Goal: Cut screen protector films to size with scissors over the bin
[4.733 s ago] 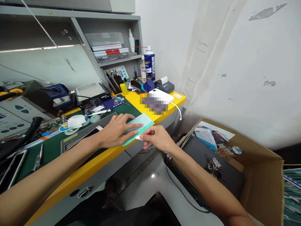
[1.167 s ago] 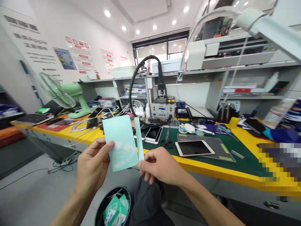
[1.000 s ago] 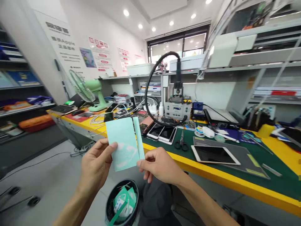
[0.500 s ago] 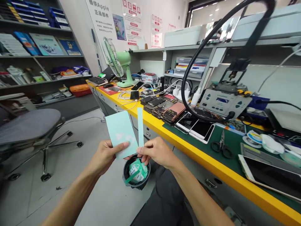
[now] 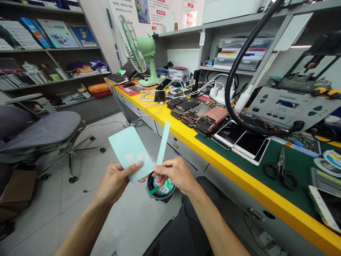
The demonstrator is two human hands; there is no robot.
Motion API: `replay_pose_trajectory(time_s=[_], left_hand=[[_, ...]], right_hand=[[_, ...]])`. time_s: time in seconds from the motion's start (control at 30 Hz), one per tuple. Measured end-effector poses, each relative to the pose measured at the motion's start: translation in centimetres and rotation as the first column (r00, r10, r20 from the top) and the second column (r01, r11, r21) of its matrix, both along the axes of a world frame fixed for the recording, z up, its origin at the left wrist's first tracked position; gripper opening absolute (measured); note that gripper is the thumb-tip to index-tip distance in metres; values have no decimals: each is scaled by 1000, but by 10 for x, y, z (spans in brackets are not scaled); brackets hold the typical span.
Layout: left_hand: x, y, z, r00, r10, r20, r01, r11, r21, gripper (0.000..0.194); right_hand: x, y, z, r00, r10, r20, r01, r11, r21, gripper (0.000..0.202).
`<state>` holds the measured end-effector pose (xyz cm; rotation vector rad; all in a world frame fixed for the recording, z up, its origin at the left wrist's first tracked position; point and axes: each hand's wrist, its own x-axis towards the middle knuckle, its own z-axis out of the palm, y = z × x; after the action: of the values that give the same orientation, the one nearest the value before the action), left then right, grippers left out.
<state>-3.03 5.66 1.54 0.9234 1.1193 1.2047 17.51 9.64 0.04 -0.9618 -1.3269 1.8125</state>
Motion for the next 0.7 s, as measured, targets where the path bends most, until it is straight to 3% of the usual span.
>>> replay_pose_trajectory(time_s=[0.17, 0.27, 0.37, 0.47, 0.57, 0.7], left_hand=[[-20, -4, 1, 954, 293, 63, -292, 956, -29, 26], [-33, -9, -2, 934, 351, 65, -350, 936, -34, 28], [-40, -15, -8, 937, 347, 44, -348, 938, 2, 28], [-41, -19, -14, 941, 336, 30, -337, 941, 17, 28], [-42, -21, -20, 952, 304, 27, -304, 952, 23, 31], [-44, -23, -24, 964, 265, -16, -265, 964, 41, 34]], right_hand=[[5, 2, -10, 983, -178, -42, 176, 983, -49, 40], [6, 4, -29, 991, -125, 49, 128, 990, -65, 42], [-6, 6, -61, 988, -2, 156, 23, 991, -132, 38], [-26, 5, -104, 951, 103, 292, -29, 968, -248, 31], [-42, 2, -148, 877, 202, 436, -28, 928, -372, 23], [-54, 3, -193, 792, 287, 539, 0, 882, -470, 32]])
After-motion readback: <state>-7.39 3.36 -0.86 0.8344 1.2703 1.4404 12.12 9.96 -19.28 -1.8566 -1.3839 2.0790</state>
